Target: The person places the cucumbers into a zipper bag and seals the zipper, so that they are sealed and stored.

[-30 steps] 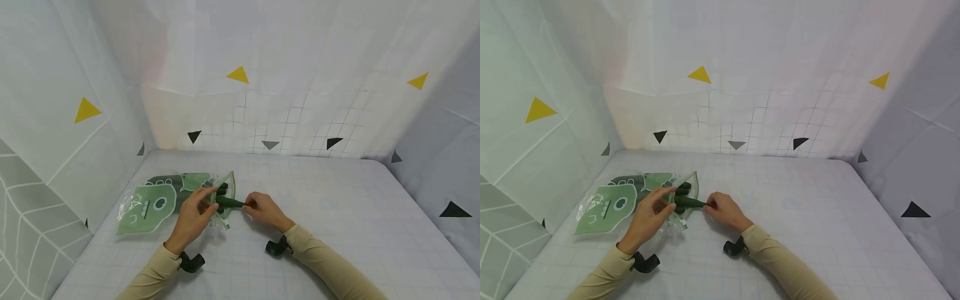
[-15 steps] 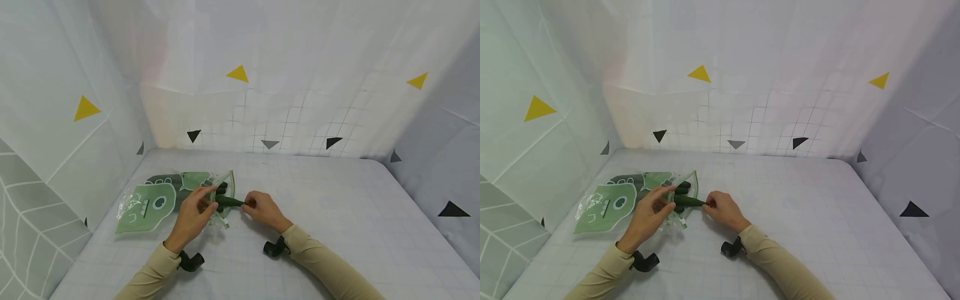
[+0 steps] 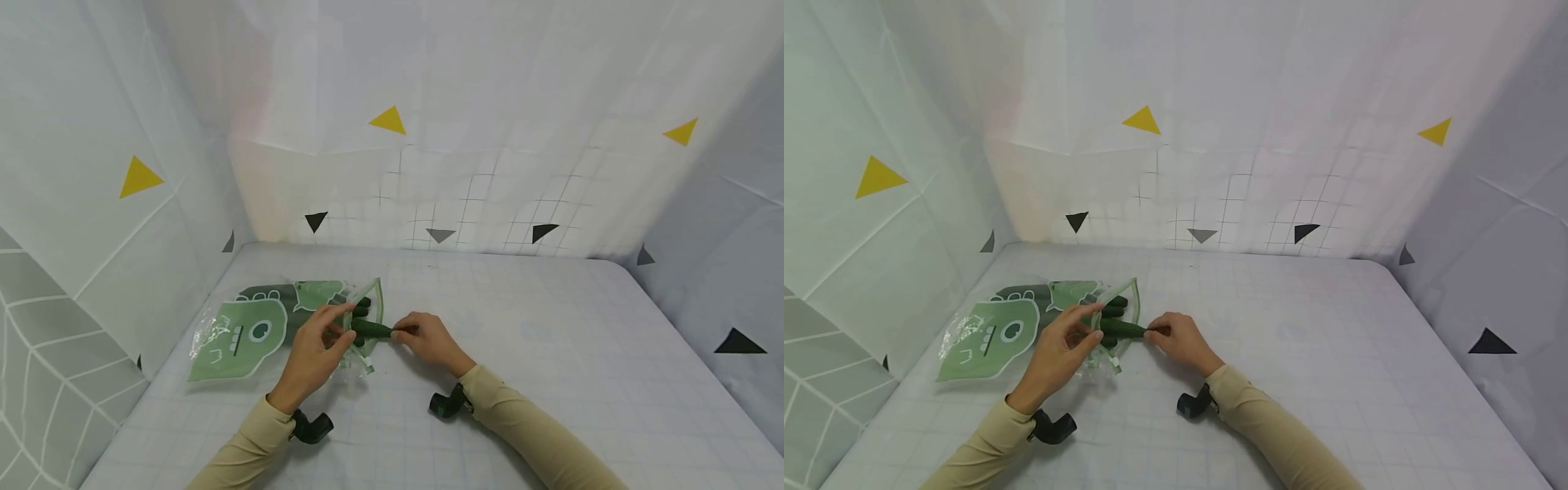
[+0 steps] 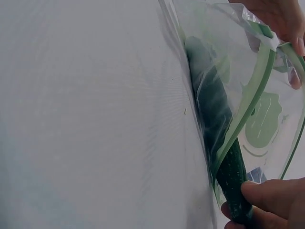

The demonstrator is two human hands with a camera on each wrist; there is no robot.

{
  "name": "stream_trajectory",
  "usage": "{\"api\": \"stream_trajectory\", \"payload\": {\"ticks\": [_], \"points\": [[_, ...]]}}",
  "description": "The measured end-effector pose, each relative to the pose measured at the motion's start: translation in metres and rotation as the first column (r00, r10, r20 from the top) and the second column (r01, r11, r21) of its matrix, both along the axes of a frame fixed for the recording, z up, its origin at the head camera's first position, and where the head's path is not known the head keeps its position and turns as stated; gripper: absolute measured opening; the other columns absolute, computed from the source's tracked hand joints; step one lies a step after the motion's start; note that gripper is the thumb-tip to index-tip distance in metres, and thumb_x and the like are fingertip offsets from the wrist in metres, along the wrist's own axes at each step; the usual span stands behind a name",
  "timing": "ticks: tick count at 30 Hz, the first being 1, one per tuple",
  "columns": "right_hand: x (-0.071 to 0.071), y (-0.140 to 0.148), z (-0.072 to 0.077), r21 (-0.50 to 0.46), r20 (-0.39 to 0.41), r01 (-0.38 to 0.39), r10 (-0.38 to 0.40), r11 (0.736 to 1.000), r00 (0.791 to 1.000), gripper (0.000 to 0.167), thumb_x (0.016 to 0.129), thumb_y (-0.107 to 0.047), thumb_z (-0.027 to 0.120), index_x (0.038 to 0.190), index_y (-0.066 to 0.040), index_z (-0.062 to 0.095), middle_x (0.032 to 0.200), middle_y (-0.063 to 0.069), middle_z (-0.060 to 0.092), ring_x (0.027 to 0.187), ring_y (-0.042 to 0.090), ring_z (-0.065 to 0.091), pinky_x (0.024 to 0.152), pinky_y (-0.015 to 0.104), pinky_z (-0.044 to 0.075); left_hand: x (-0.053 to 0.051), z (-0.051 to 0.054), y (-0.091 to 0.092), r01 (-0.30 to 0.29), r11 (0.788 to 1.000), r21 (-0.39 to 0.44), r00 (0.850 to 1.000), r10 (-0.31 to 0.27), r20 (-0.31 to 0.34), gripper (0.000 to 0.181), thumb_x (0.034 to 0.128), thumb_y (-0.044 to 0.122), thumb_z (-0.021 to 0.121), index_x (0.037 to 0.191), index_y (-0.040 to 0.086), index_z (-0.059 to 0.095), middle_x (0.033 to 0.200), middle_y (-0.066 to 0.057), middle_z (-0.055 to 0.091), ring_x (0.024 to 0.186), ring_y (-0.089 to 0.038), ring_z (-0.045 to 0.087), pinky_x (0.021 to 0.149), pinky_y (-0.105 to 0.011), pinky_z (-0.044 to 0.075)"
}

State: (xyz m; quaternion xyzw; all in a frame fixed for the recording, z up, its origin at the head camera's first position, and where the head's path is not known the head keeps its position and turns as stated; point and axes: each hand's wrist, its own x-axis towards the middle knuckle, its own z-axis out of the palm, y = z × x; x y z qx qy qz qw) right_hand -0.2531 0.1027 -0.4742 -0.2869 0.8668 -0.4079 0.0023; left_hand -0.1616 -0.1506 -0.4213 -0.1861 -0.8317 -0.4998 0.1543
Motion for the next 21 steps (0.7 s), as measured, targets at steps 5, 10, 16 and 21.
{"api": "stream_trajectory", "payload": {"ticks": [5, 10, 16, 21], "points": [[-0.0034, 0.0009, -0.0011, -0.039, 0.017, -0.025, 0.025, 0.999, 1.000, 0.017, 0.101, -0.014, 0.070, 0.109, -0.006, 0.082, 0.093, -0.004, 0.070, 0.077, 0.012, 0.061, 0.069, 0.034, 0.052, -0.0001, -0.0009, 0.0005, -0.007, 1.000, 0.000, 1.000, 0.007, -0.016, 0.044, 0.1001, 0.009, 0.072, 0.143, 0.011, 0.063, 0.122, -0.010, 0.062, 0.086, -0.013, 0.064, 0.074, -0.036, 0.056], [-0.0044, 0.0002, 0.0005, -0.059, 0.069, -0.004, 0.008, 0.998, 0.998, 0.016, 0.100, -0.014, 0.071, 0.109, -0.007, 0.082, 0.094, -0.006, 0.072, 0.080, 0.013, 0.064, 0.072, 0.036, 0.053, -0.0007, -0.0008, 0.0007, -0.010, 1.000, -0.001, 1.000, 0.010, -0.024, 0.044, 0.0995, 0.007, 0.072, 0.143, 0.011, 0.063, 0.121, -0.008, 0.063, 0.085, -0.013, 0.064, 0.073, -0.036, 0.056], [-0.0055, -0.0018, -0.0019, -0.044, 0.034, 0.015, -0.013, 0.999, 0.999, 0.011, 0.098, -0.017, 0.074, 0.102, -0.013, 0.084, 0.090, -0.010, 0.072, 0.079, 0.009, 0.065, 0.072, 0.034, 0.054, -0.0004, -0.0003, 0.0004, -0.005, 1.000, -0.001, 1.000, 0.005, -0.008, 0.043, 0.1008, 0.012, 0.072, 0.143, 0.012, 0.063, 0.122, -0.007, 0.062, 0.086, -0.013, 0.064, 0.074, -0.036, 0.056], [-0.0086, -0.0037, -0.0040, -0.013, -0.124, -0.048, 0.046, 0.999, 0.991, 0.007, 0.097, -0.014, 0.077, 0.100, -0.011, 0.083, 0.088, -0.009, 0.070, 0.077, 0.008, 0.062, 0.068, 0.031, 0.053, 0.0004, 0.0000, 0.0003, -0.010, 1.000, -0.005, 1.000, 0.010, -0.001, 0.043, 0.1009, 0.013, 0.072, 0.143, 0.012, 0.063, 0.122, -0.007, 0.062, 0.086, -0.014, 0.064, 0.074, -0.037, 0.056]]}}
